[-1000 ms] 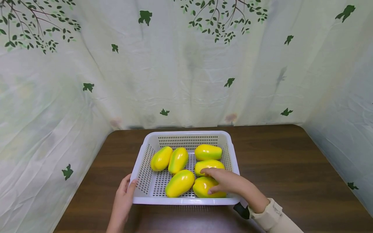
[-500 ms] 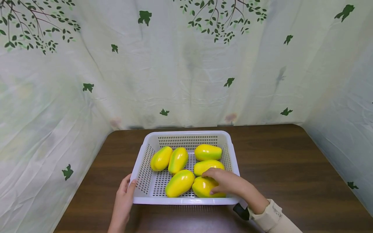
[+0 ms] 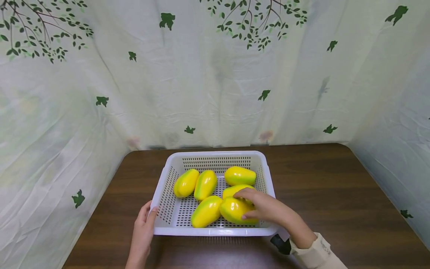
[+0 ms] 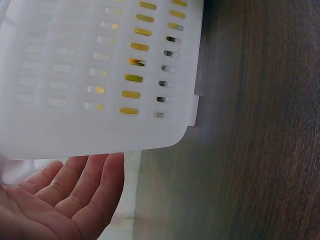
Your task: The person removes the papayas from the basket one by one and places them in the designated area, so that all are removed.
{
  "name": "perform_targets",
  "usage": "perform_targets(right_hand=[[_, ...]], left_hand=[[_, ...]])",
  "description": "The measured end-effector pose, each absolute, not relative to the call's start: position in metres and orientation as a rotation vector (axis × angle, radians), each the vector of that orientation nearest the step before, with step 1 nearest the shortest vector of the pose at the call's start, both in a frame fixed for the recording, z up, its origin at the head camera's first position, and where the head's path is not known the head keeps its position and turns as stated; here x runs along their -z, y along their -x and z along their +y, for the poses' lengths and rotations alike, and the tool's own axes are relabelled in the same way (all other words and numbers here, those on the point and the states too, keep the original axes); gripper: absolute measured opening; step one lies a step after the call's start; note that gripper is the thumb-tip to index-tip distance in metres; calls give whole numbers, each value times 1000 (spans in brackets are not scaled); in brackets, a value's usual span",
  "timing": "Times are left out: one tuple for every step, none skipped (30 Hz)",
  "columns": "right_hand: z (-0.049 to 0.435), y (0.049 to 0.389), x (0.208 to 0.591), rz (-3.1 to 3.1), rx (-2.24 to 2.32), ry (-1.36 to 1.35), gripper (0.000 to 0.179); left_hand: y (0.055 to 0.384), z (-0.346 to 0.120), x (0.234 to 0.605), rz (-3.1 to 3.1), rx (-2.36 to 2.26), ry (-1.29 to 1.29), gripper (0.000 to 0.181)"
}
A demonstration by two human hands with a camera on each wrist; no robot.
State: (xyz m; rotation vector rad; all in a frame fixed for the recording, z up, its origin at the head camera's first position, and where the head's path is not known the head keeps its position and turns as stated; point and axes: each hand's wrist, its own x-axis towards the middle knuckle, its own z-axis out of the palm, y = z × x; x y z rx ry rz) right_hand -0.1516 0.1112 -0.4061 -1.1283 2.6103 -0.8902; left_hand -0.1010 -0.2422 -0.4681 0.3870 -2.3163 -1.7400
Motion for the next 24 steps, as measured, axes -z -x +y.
perform_targets(right_hand=[[113, 151, 404, 2619, 907, 1138, 52], [114, 150, 401, 2627, 927, 1140, 52], [116, 149, 399, 2640, 937, 1142, 52], [118, 148, 396, 2651, 951, 1139, 53], [119, 148, 394, 2658, 971, 1135, 53], [121, 147, 391, 2665, 986, 1125, 53], [123, 146, 389, 2672, 1001, 1115, 53], [125, 145, 386, 2676, 1018, 1105, 53], [127, 145, 384, 2684, 1032, 1100, 53], [129, 145, 382, 2689, 1052, 1087, 54], [131, 144, 380, 2698, 1066, 1079, 54], [134, 144, 378, 2704, 1085, 1071, 55], [136, 144, 376, 2711, 1105, 1067, 55], [139, 144, 374, 2723, 1123, 1067, 56], [142, 144, 371, 2740, 1139, 1070, 57], [146, 144, 370, 2755, 1158, 1068, 58], [149, 145, 368, 2771, 1173, 1084, 59], [153, 146, 366, 2785, 1192, 1093, 60], [157, 147, 365, 2801, 1208, 1094, 60], [161, 148, 364, 2818, 1220, 1086, 61], [165, 149, 363, 2835, 1230, 1074, 61], [170, 150, 362, 2856, 1233, 1054, 61], [174, 152, 362, 2877, 1235, 1036, 60], [179, 154, 363, 2897, 1237, 1001, 60]], left_hand=[[99, -239, 462, -2316, 1736, -390, 45], [98, -237, 460, -2307, 1739, -396, 44], [97, -236, 457, -2299, 1742, -398, 44], [96, -235, 456, -2299, 1734, -402, 44], [96, -234, 455, -2299, 1728, -407, 44], [96, -234, 454, -2298, 1726, -409, 44], [95, -233, 453, -2299, 1724, -412, 45], [96, -233, 453, -2302, 1726, -419, 45], [96, -233, 451, -2318, 1724, -432, 45], [95, -233, 450, -2331, 1726, -444, 45], [95, -232, 448, -2337, 1737, -458, 45], [95, -232, 447, -2345, 1747, -472, 45], [96, -232, 446, -2351, 1753, -483, 44], [96, -233, 447, -2355, 1761, -492, 44], [99, -237, 456, -2342, 1759, -485, 44], [102, -241, 466, -2329, 1754, -493, 45], [105, -245, 475, -2323, 1751, -501, 45], [105, -245, 476, -2321, 1748, -498, 45], [106, -245, 477, -2318, 1746, -496, 45], [105, -245, 477, -2316, 1745, -491, 46], [105, -245, 476, -2316, 1742, -490, 46], [102, -241, 467, -2330, 1749, -504, 45], [98, -236, 455, -2342, 1757, -502, 45], [96, -232, 447, -2346, 1760, -497, 44]])
